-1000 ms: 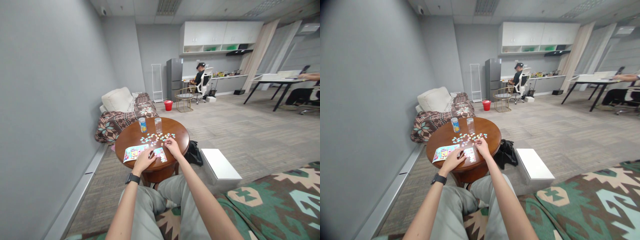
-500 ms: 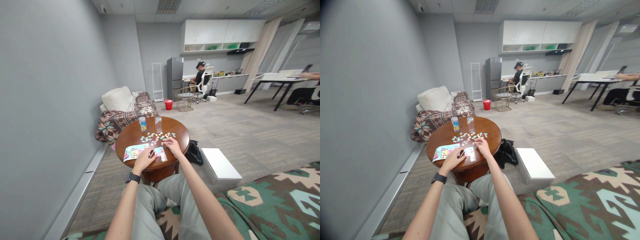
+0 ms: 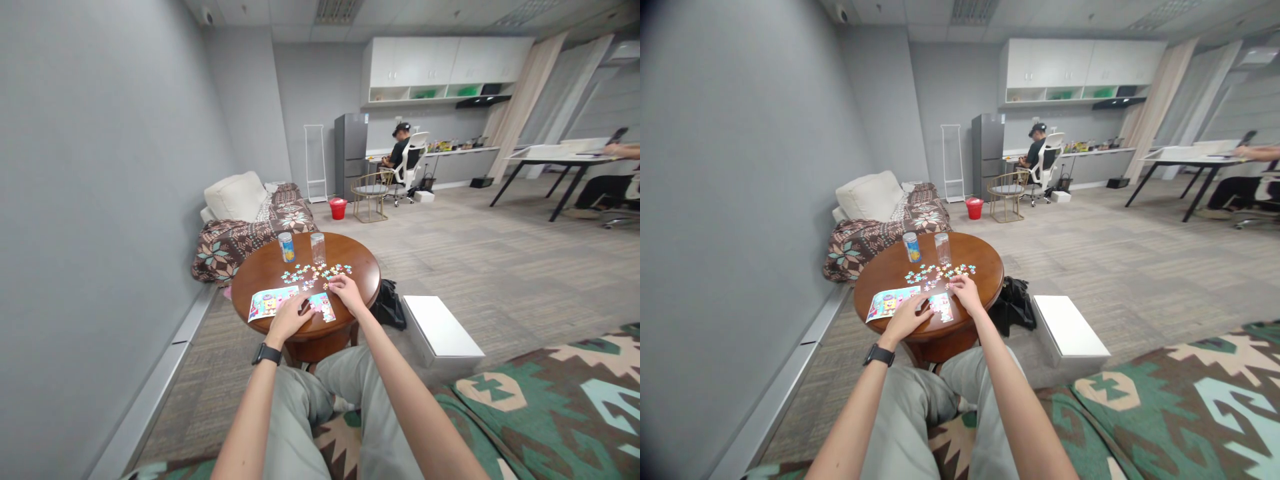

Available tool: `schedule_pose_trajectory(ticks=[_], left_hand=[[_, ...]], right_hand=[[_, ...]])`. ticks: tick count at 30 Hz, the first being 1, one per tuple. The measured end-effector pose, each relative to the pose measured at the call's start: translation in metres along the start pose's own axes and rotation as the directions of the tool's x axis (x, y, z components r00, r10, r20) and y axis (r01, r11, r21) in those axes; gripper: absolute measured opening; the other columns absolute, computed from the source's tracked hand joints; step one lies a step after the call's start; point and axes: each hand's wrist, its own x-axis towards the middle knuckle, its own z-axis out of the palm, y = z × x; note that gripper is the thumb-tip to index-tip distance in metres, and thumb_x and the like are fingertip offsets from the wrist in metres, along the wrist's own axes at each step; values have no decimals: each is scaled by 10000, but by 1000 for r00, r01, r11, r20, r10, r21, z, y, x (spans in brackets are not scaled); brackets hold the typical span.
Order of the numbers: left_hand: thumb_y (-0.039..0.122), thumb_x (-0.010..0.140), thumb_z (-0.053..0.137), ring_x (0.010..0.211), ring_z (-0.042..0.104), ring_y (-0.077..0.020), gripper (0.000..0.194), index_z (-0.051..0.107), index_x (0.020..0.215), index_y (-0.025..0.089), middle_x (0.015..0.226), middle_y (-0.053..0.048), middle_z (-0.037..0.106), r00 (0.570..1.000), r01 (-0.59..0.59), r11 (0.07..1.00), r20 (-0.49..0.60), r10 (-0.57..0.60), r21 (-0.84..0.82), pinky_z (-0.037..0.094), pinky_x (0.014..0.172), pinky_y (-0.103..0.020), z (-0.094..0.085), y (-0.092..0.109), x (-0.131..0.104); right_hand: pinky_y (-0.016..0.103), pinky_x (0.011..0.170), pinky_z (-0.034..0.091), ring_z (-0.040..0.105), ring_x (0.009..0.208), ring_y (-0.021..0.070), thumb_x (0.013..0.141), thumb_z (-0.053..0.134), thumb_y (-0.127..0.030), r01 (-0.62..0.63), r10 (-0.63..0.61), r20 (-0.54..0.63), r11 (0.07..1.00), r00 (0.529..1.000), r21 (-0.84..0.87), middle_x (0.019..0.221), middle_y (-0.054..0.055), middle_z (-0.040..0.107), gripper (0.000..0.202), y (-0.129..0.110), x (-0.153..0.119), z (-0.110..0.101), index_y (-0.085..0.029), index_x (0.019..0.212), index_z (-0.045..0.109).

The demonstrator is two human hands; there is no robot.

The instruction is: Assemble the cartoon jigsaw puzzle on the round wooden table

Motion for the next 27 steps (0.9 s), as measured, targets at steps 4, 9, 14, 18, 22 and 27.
schedule_pose_trajectory(ticks=[4, 9, 14, 18, 22, 27], left_hand=[[393, 873, 606, 1179, 591, -242, 373, 606, 1217, 247, 1269, -55, 647, 1000, -17, 1000, -3, 17, -17, 425, 1057, -402, 0, 0, 0], [409, 880, 594, 1179, 591, -251, 380, 607, 1219, 236, 1280, -60, 642, 1000, -16, 1000, 1, 16, -4, 423, 1061, -413, -2, 3, -1], [410, 885, 590, 1204, 579, -252, 397, 597, 1238, 231, 1306, -63, 631, 1000, -19, 1000, 4, 19, 7, 421, 1065, -409, -1, 2, 0], [408, 885, 593, 1199, 583, -249, 397, 602, 1236, 222, 1296, -66, 640, 1000, -5, 1000, 6, 5, 15, 419, 1067, -405, 1, 0, 0], [404, 886, 590, 1184, 591, -242, 362, 636, 1195, 220, 1271, -66, 656, 1000, -2, 1000, 7, 2, 24, 417, 1074, -406, 1, 1, 0], [409, 901, 564, 1207, 572, -247, 325, 670, 1142, 220, 1301, -69, 637, 1000, 7, 999, 25, -9, 52, 393, 1094, -418, 0, 2, 0]], right_hand=[[296, 747, 517, 673, 813, 185, 607, 724, -280, 6, -6, 0, 1000, 1000, -14, 812, 42, 703, 228, 0, 0, -1, -187, 794, 631], [301, 731, 520, 677, 799, 191, 618, 710, -282, 7, -6, 7, 999, 1000, -43, 814, 49, 714, 198, -1, 0, 0, -185, 779, 648], [332, 795, 524, 682, 829, 204, 636, 697, -275, 23, -22, 9, 997, 1000, -77, 846, 67, 736, 180, -1, 1, 0, -178, 788, 702], [357, 871, 506, 675, 871, 211, 638, 709, -283, 45, -45, 6, 992, 999, -115, 914, 77, 743, 198, -1, 1, -2, -176, 802, 743], [361, 880, 499, 668, 875, 213, 646, 699, -282, 59, -59, 3, 988, 998, -143, 921, 79, 741, 190, -1, 1, -2, -172, 790, 754], [360, 876, 501, 664, 874, 212, 652, 697, -281, 69, -69, 7, 985, 998, -156, 908, 72, 739, 169, -1, 1, -2, -177, 773, 754]])
